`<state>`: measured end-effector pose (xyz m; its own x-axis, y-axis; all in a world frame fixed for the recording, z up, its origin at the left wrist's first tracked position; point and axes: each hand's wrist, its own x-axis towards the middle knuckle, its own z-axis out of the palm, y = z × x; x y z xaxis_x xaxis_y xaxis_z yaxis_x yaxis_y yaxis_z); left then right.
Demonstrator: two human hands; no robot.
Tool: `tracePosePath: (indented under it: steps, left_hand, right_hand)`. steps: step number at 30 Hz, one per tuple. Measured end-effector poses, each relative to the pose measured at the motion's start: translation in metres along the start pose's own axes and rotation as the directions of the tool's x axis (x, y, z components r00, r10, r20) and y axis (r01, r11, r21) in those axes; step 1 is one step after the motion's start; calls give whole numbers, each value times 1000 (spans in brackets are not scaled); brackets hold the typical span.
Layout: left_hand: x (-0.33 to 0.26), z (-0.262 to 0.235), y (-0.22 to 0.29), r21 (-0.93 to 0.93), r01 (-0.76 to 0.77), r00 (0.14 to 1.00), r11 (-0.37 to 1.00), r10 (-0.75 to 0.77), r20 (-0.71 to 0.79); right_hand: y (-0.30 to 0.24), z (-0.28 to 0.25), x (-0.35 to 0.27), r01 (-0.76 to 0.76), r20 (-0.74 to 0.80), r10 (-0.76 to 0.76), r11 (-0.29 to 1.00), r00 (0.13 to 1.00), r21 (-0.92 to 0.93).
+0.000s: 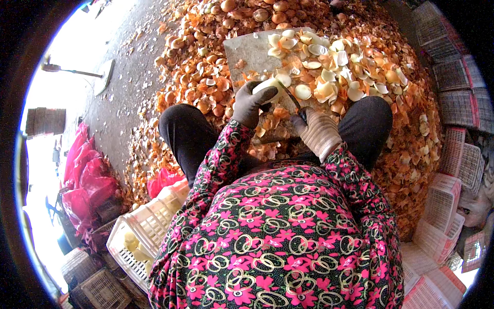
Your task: The person sits on the floor and peels onions one by one using a small knife, placing the peeled onions into a white plastic basket. Onion skins accumulate on the floor around the person.
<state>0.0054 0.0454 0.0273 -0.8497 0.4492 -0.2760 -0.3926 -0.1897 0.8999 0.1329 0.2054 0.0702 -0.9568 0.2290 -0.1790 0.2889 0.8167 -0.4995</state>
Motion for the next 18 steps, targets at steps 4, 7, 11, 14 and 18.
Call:
tracePosePath:
  steps: [4, 7, 11, 14, 18]
  left_hand:
    - [2, 1, -3, -24, 25, 1000, 999, -25, -4]
    - [0, 0, -1, -68, 4, 999, 998, -1, 45]
    - [0, -7, 15, -260, -28, 969, 965, 90, 230]
    - [1, -8, 6, -369, 81, 963, 926, 22, 269]
    - [2, 2, -6, -351, 136, 924, 926, 10, 383]
  right_hand:
    - [3, 5, 7, -96, 60, 90, 989, 994, 112]
    - [46, 17, 29, -265, 34, 267, 919, 963, 291]
    - [109, 15, 33, -427, 73, 485, 676, 871, 601]
    - [43, -19, 20, -325, 140, 353, 545, 925, 773]
    - [15, -6, 32, 49, -66, 22, 450, 998, 892]
